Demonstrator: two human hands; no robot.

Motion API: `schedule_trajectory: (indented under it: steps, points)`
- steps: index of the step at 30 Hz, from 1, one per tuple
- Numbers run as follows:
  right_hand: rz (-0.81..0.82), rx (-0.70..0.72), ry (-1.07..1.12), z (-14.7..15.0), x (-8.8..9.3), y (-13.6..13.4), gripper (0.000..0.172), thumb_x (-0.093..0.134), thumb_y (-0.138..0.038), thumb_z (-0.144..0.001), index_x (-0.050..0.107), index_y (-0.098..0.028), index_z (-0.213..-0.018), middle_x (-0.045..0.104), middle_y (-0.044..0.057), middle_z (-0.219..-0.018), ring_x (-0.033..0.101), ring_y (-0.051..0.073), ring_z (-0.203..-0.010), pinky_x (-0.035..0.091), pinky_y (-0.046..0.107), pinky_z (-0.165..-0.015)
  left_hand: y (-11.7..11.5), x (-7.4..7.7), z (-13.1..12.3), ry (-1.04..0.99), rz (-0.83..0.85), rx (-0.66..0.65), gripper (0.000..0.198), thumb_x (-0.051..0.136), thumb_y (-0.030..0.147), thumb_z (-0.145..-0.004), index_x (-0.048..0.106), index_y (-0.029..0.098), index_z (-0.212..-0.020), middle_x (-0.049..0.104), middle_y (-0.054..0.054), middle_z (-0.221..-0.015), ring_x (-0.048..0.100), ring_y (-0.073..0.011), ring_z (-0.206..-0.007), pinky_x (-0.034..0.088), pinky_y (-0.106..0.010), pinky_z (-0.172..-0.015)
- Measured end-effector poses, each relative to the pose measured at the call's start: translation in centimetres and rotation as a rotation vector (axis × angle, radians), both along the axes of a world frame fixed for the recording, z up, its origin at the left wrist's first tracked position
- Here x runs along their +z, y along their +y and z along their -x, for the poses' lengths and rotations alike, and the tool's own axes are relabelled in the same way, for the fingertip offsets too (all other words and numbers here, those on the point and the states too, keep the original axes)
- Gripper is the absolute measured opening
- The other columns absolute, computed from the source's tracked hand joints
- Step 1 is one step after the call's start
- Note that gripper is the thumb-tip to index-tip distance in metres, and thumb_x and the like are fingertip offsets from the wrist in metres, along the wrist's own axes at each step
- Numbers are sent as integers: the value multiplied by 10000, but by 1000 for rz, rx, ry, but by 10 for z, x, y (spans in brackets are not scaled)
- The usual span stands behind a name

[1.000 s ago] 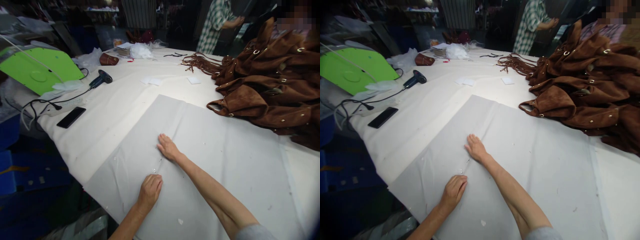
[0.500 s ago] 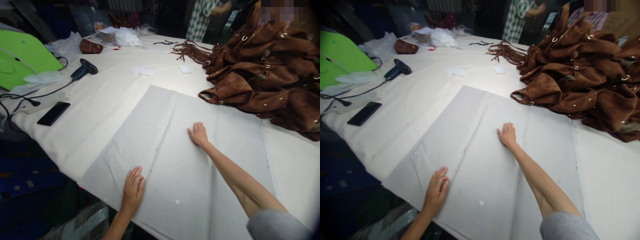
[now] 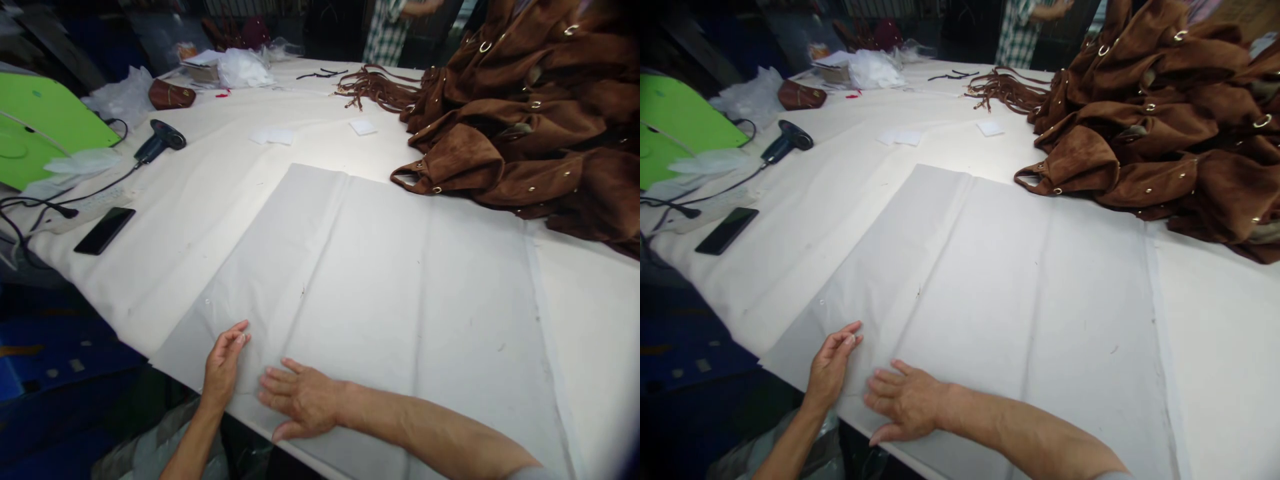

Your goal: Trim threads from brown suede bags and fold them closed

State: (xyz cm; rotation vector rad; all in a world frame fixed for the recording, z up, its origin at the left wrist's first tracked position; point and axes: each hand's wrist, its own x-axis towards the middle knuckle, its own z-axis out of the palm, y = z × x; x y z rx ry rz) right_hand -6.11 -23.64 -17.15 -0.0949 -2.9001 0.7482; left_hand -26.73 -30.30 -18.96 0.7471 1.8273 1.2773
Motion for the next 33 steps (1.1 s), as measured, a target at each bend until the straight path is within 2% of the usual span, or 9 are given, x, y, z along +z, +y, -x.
schedule_trajectory:
  steps: [2, 6, 9, 16, 18, 24, 26, 30, 33]
  points:
    - [-28, -18, 49, -34, 2, 21, 596, 246, -518, -895, 269, -143, -1357, 283, 76, -1420, 110, 163, -1341, 88, 395, -1115, 0, -4, 1, 9, -13, 10, 217, 551, 401, -768, 528, 201, -847, 488, -70, -1264, 567, -197, -964, 366, -391, -952]
    - [-163, -1072, -56, -104, -4, 172, 619, 229, -442, -912, 196, -19, -1363, 166, 218, -1430, 39, 276, -1343, 136, 519, -1066, 1, -5, -4, 9, -25, 50, 259, 583, 422, -740, 536, 178, -813, 511, -88, -1233, 569, -195, -938, 363, -390, -960]
    - [-141, -1289, -190, -90, -17, 232, 698, 303, -469, -888, 232, 74, -1321, 126, 304, -1403, 61, 381, -1317, 154, 580, -1026, 4, 0, -6, -51, -21, 88, 271, 610, 425, -717, 541, 174, -793, 526, -80, -1212, 575, -180, -915, 390, -365, -940]
    - [40, -126, -67, 9, -1, -26, 698, 303, -565, -856, 327, -45, -1320, 319, 196, -1378, 237, 287, -1299, 224, 439, -1072, 7, 5, -4, -195, -130, 108, 233, 650, 354, -694, 544, 158, -763, 574, -96, -1105, 536, -201, -1013, 402, -396, -946]
    - [74, 213, 39, -3, 9, -43, 597, 233, -574, -872, 260, -233, -1361, 366, 60, -1379, 316, 200, -1271, 257, 422, -1063, 6, 3, -2, -211, -148, 100, 220, 648, 341, -701, 545, 158, -766, 574, -92, -1095, 528, -201, -1027, 406, -399, -946]
    - [-62, -953, -116, -31, -5, 94, 695, 363, -454, -878, 226, 52, -1335, 138, 271, -1413, 73, 331, -1330, 132, 504, -1074, -1, -6, 1, -264, -245, 66, 195, 657, 316, -700, 558, 157, -754, 580, -75, -1048, 518, -179, -1029, 444, -339, -899]
    - [-106, -885, -139, -18, -14, 57, 723, 406, -486, -852, 247, 27, -1336, 151, 261, -1415, 62, 338, -1330, 99, 518, -1076, -3, -8, 2, -265, -271, 66, 188, 656, 306, -700, 559, 154, -754, 583, -75, -1031, 527, -175, -1007, 450, -337, -888]
    - [-127, -145, 79, 2, -10, -118, 710, 281, -633, -830, 286, -151, -1351, 290, 104, -1415, 125, 226, -1338, 136, 433, -1102, -7, -11, 4, -267, -296, 46, 196, 659, 301, -693, 562, 146, -760, 588, -73, -1018, 538, -168, -976, 448, -335, -890]
    - [-223, -8, 166, -16, 2, -142, 630, 253, -585, -864, 207, -226, -1380, 183, 46, -1459, 97, 194, -1344, 127, 412, -1105, -8, -13, 5, -266, -308, 35, 203, 668, 302, -681, 561, 146, -756, 593, -61, -1021, 549, -157, -951, 440, -329, -902]
